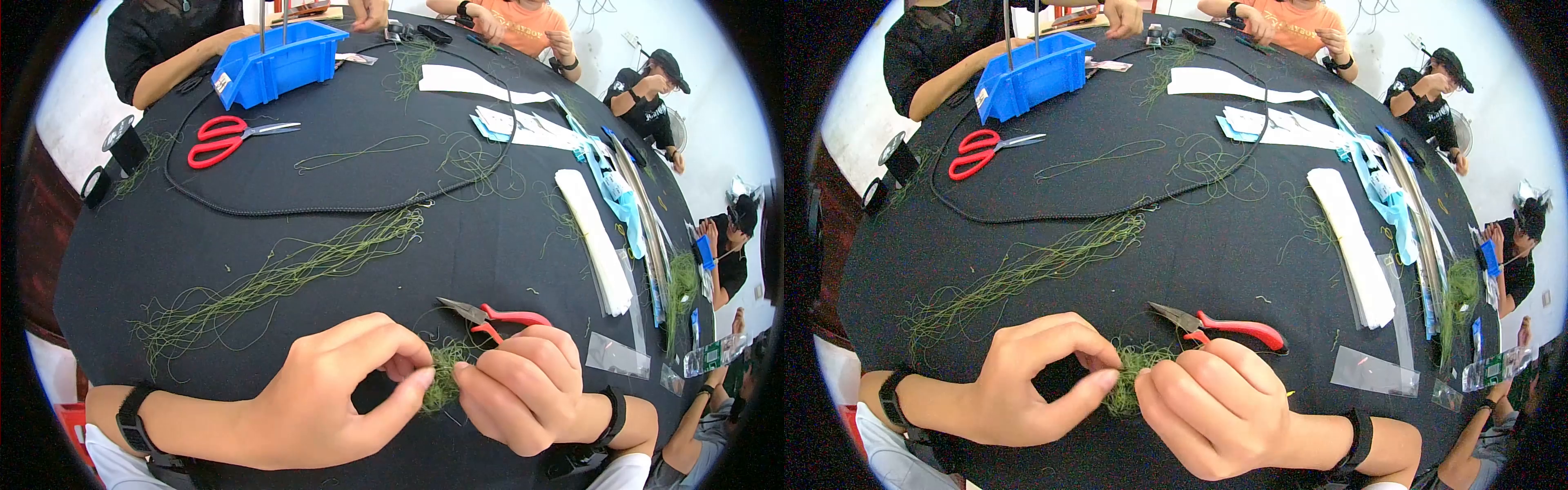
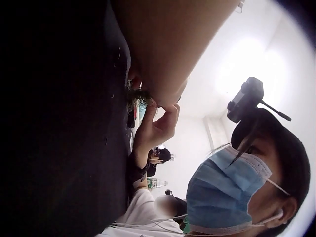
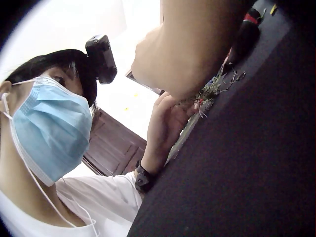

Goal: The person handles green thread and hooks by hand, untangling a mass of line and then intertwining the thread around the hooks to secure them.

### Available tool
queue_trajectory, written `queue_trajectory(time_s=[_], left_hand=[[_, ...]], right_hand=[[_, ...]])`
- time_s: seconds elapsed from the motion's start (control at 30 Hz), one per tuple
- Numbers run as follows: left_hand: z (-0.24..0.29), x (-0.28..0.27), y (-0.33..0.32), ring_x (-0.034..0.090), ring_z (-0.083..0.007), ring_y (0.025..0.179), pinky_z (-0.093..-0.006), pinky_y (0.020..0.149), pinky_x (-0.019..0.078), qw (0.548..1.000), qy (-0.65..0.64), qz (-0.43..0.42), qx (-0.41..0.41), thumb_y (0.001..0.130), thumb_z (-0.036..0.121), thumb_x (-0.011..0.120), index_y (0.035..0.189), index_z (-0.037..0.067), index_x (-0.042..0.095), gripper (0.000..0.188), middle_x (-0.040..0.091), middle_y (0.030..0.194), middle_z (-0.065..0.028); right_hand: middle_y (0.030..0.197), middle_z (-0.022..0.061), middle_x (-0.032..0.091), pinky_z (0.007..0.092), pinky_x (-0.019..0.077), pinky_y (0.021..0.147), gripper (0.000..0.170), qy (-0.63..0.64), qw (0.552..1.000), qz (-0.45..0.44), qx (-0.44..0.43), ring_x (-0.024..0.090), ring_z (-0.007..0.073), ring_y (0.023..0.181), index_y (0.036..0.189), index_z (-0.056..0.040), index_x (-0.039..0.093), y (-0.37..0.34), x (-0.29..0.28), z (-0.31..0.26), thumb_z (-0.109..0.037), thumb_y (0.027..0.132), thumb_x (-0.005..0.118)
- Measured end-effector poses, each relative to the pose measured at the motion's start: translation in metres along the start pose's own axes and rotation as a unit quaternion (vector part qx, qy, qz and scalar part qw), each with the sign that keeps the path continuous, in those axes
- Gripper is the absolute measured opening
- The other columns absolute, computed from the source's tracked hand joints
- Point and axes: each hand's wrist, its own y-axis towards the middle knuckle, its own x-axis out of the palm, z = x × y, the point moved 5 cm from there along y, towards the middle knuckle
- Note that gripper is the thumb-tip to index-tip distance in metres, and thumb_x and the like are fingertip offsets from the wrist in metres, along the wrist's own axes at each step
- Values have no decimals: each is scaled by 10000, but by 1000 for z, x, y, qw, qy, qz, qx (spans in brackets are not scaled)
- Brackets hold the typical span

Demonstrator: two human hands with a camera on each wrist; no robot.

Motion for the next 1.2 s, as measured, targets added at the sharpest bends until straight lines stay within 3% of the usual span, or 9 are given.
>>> queue_trajectory(time_s=[0.27,0.37,0.67,0.77,0.87,0.97,1.07,1.2], left_hand=[[0,-1,3,641,-197,702,-277,630,506,998,-50,1,-24,805,-13,670,879,-7,646,77,652,820,-107],[2,-1,2,642,-200,713,-281,630,509,999,-23,11,29,795,-14,683,874,-8,651,85,655,828,-109],[3,-1,2,651,-207,736,-289,634,519,998,6,2,69,759,-12,711,886,-9,661,136,657,851,-118],[5,-2,2,652,-213,736,-295,634,526,996,23,2,87,737,-13,717,878,-5,657,154,646,850,-123],[8,-2,2,650,-218,733,-296,630,529,991,57,-2,124,723,-14,719,866,-1,649,161,635,845,-123],[9,-2,2,648,-222,728,-296,621,527,987,73,2,144,718,-14,722,865,-2,642,168,629,837,-121],[8,-1,2,646,-228,729,-302,630,524,986,72,3,147,727,-21,711,867,-8,636,160,634,836,-123],[1,-3,2,645,-228,742,-305,648,518,996,13,0,83,743,-22,702,873,-13,635,147,643,836,-124]], right_hand=[[737,46,578,301,449,579,298,-17,1000,-2,7,545,188,642,761,-14,681,-1,-5,-3,-58,468,717],[740,47,577,303,449,582,303,-21,1000,15,13,544,187,643,770,-10,684,3,-5,-4,-64,474,718],[749,50,579,309,453,585,312,-21,1000,6,8,544,191,639,787,-10,689,2,-6,-4,-69,482,716],[746,55,575,317,449,582,303,33,999,9,8,544,199,636,791,-14,684,1,-4,1,-68,495,723],[827,68,598,317,486,670,279,76,995,2,70,566,191,679,826,2,655,-3,2,5,-73,559,692],[834,68,598,324,491,671,270,99,992,-12,82,569,193,677,851,4,650,-2,2,7,-45,591,704],[836,78,598,322,493,643,299,95,994,0,55,570,196,677,842,16,653,-4,3,6,-59,556,691],[835,92,594,314,494,609,357,87,996,5,37,570,197,672,824,34,657,-4,2,6,-90,489,644]])
